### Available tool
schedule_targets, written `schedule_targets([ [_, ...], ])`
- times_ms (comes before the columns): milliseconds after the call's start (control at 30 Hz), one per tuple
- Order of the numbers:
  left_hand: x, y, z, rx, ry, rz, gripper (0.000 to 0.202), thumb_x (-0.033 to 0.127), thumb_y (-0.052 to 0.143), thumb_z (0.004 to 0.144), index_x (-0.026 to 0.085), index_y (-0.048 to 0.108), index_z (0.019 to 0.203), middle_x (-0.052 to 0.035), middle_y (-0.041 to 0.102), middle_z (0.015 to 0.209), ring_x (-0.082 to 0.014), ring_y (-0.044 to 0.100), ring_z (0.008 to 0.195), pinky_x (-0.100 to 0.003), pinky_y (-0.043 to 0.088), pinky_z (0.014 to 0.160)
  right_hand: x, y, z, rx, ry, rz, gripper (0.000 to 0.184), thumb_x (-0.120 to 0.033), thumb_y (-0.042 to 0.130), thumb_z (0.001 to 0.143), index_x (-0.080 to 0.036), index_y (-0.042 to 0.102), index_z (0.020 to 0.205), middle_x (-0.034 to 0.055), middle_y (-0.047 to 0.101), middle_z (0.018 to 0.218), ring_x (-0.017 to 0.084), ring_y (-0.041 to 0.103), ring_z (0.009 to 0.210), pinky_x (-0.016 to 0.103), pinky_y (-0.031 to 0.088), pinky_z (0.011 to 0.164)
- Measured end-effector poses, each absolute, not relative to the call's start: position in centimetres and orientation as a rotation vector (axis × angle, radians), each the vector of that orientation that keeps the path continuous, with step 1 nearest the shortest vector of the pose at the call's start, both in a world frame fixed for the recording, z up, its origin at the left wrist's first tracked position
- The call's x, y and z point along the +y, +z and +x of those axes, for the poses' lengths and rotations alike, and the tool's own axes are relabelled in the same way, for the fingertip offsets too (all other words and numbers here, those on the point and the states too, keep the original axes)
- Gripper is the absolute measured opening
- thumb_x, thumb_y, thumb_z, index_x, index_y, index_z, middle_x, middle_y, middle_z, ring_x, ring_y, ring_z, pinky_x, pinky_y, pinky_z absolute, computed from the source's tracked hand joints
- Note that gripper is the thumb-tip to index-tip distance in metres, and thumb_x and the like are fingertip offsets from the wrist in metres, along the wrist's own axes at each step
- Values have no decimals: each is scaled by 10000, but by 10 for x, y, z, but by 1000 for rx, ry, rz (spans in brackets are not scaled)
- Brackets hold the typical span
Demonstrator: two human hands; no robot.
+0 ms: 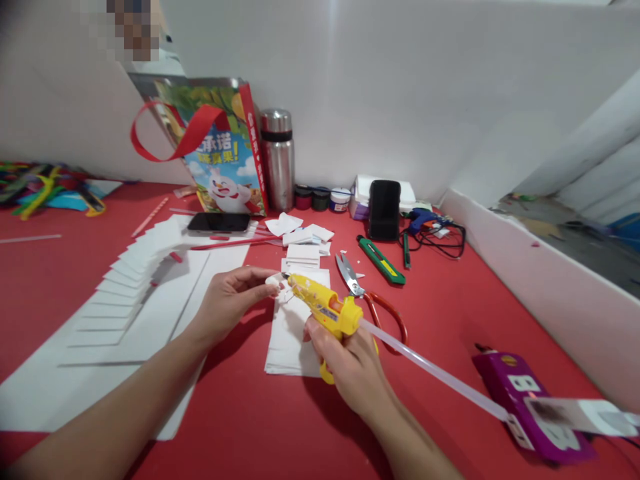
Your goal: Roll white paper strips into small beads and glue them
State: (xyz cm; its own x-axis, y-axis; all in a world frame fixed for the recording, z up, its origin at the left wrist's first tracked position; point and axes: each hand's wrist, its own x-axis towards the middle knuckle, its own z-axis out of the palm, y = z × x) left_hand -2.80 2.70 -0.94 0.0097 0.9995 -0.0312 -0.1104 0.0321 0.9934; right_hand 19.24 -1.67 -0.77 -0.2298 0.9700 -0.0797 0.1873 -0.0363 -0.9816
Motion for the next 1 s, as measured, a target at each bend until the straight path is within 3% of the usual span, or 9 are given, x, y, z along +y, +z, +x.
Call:
schedule_targets([
  [367,26,-11,-29,1179,1238,1196,230,292,781,784,216,789,1001,-69,786,969,-202,697,865,-326,543,783,-18,-12,193,-1508,1326,-1301,354,-493,535,962,-186,637,817,-20,497,655,122,455,575,261,358,539],
  [1000,24,-8,-28,1241,1252,1382,215,248,757,797,226,809,1004,-69,787,975,-217,694,886,-343,525,855,-16,-7,192,-1613,1305,-1340,373,-491,507,961,-186,629,785,-17,508,626,133,470,579,263,357,537],
])
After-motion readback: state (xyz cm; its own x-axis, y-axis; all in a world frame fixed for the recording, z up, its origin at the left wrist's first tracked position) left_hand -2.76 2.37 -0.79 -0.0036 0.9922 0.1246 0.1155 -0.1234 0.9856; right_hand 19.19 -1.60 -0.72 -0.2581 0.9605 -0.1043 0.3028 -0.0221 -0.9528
